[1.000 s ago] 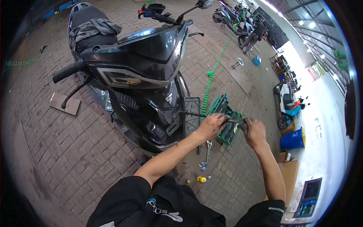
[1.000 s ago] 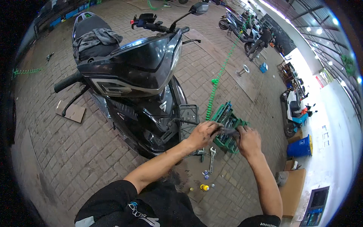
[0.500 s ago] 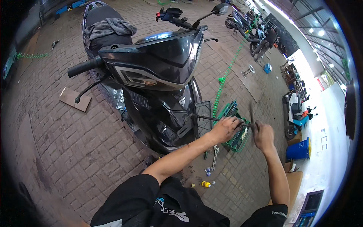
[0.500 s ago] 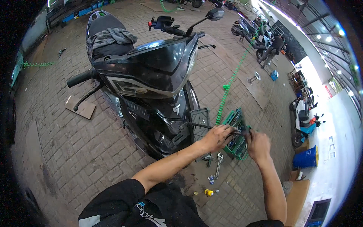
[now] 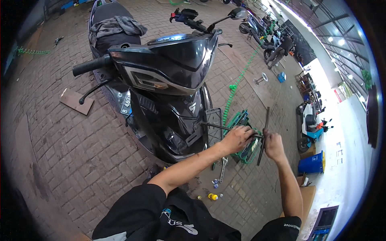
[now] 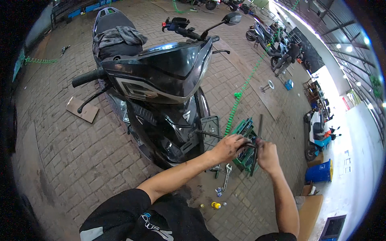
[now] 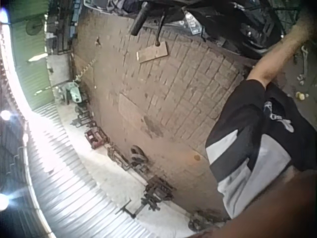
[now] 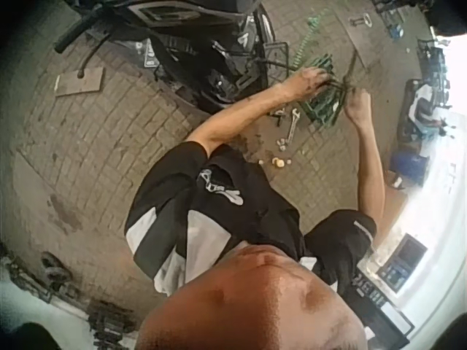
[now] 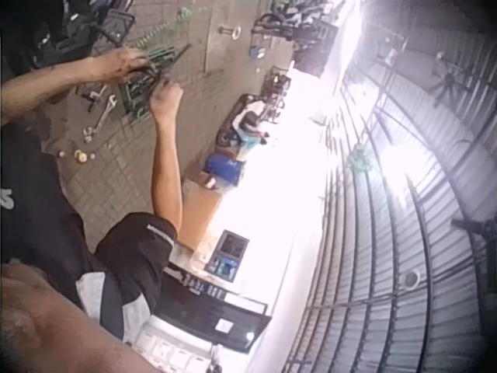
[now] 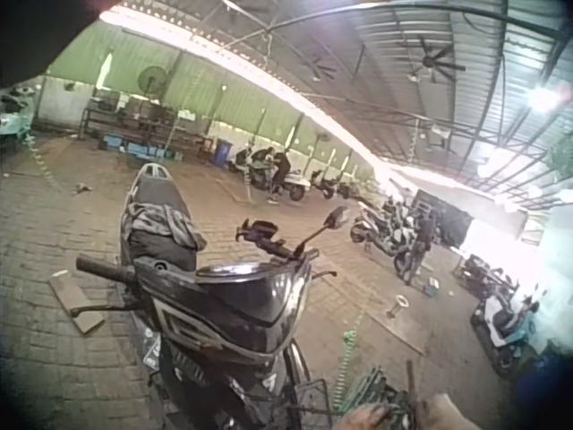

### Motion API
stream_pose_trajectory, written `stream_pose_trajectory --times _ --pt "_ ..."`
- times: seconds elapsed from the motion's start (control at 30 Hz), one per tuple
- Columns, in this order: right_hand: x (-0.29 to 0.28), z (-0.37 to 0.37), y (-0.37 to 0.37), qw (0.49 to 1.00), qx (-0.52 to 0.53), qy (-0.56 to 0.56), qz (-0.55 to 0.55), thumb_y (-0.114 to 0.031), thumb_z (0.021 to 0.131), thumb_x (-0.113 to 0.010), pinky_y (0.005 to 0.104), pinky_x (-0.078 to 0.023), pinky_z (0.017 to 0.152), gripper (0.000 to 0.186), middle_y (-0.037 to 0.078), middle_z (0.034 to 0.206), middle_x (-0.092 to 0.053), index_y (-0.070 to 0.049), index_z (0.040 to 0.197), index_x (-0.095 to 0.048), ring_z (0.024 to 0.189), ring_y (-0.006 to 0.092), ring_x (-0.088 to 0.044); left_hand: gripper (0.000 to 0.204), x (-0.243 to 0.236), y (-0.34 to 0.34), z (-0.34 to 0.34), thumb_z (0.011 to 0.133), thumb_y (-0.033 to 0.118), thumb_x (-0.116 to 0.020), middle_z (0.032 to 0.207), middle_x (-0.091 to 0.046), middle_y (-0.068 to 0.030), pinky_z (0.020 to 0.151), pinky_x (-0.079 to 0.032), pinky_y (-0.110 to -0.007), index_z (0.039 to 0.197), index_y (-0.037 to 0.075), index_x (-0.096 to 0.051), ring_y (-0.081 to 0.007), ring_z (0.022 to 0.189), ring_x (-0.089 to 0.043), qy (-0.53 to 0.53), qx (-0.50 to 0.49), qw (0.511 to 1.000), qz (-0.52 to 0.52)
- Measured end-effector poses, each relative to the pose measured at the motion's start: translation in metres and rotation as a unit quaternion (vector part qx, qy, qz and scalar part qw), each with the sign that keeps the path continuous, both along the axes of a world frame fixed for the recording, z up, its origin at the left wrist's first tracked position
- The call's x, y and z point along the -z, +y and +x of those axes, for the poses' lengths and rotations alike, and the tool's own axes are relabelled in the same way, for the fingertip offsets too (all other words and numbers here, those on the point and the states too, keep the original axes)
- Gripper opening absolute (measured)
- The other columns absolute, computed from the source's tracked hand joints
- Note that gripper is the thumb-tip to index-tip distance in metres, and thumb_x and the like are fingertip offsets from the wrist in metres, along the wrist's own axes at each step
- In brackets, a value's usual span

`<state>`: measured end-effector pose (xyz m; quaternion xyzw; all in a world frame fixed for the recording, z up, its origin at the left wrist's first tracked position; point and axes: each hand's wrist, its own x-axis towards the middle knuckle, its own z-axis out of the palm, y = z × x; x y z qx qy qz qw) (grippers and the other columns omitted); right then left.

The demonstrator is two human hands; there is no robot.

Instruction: The person disassembles the front fairing and internal components of a motorcycle, using a T-handle socket wrench to remove bolts and then fitting a new front panel and license plate bracket.

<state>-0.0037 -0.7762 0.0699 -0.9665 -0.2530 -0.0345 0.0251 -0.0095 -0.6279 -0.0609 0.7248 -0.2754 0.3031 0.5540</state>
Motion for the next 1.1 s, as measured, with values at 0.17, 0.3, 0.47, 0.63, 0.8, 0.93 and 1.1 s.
stream_pose_trajectory --times 0.17,0.3,0.47,0.63,0.8,0.93,1.1 --pt "-0.037 -0.014 0.035 0.981 -0.079 -0.128 -0.122 -0.017 0.081 -0.057 0.0439 -0.044 0.074 0.03 0.019 0.101 -0.06 -0.006 0.109 -0.053 0.088 0.0353 -0.058 0.029 0.007 0.02 0.007 0.081 0.019 -0.059 0.093 -0.057 -0.0095 0.077 -0.045 -0.037 0.108 0.008 -0.056 -0.0282 0.087 -0.057 0.014 -0.034 0.998 0.044" --pt "-0.055 -0.018 0.034 0.904 -0.267 -0.235 -0.238 -0.016 0.074 -0.063 0.044 -0.043 0.078 0.036 0.014 0.098 -0.061 -0.009 0.108 -0.054 0.087 0.0316 -0.058 0.027 0.001 0.015 0.008 0.082 0.018 -0.058 0.09 -0.057 -0.0111 0.075 -0.046 -0.038 0.105 0.005 -0.055 -0.0296 0.087 -0.057 0.023 -0.009 0.998 0.058" --pt "-0.018 -0.005 0.026 0.988 0.008 -0.05 -0.144 -0.016 0.076 -0.063 0.0447 -0.043 0.077 0.02 0.015 0.085 -0.062 -0.005 0.092 -0.059 0.084 0.0347 -0.059 0.031 0.002 0.011 0.004 0.08 0.017 -0.058 0.094 -0.055 -0.012 0.077 -0.043 -0.039 0.108 0.003 -0.052 -0.0298 0.09 -0.056 0.006 -0.034 0.999 0.032" --pt "-0.039 -0.007 0.04 0.974 0.154 0.153 0.063 -0.015 0.079 -0.061 0.0452 -0.043 0.075 0.023 0.021 0.092 -0.059 0.0 0.097 -0.057 0.088 0.0384 -0.057 0.029 -0.001 0.016 0.009 0.081 0.016 -0.054 0.095 -0.055 -0.0102 0.078 -0.042 -0.04 0.107 0.004 -0.052 -0.0277 0.091 -0.056 0.022 -0.025 0.996 0.081" --pt "-0.052 -0.012 0.039 0.91 -0.255 -0.182 -0.273 -0.02 0.066 -0.07 0.0418 -0.042 0.083 0.051 0.012 0.115 -0.055 -0.018 0.113 -0.053 0.098 0.0319 -0.056 0.029 -0.004 0.021 0.013 0.081 0.019 -0.055 0.094 -0.055 -0.0105 0.079 -0.042 -0.039 0.105 0.003 -0.052 -0.0282 0.092 -0.055 0.053 0.0 0.994 0.093" --pt "-0.031 -0.004 0.041 0.971 -0.021 -0.019 -0.235 -0.026 0.076 -0.065 0.0431 -0.042 0.075 0.032 0.016 0.103 -0.06 -0.009 0.103 -0.056 0.091 0.0321 -0.057 0.039 -0.008 0.021 0.006 0.081 0.028 -0.06 0.097 -0.055 -0.0142 0.082 -0.042 -0.04 0.109 0.002 -0.05 -0.0307 0.094 -0.054 -0.002 -0.017 1.0 0.017" --pt "-0.012 0.023 0.008 0.991 0.082 0.107 0.022 -0.014 0.088 -0.048 0.0466 -0.043 0.075 0.023 0.023 0.1 -0.059 -0.003 0.107 -0.054 0.09 0.0404 -0.055 0.049 -0.018 0.008 0.003 0.08 0.025 -0.062 0.106 -0.053 -0.0173 0.088 -0.042 -0.04 0.117 -0.002 -0.044 -0.0327 0.1 -0.052 0.005 0.021 1.0 -0.019"
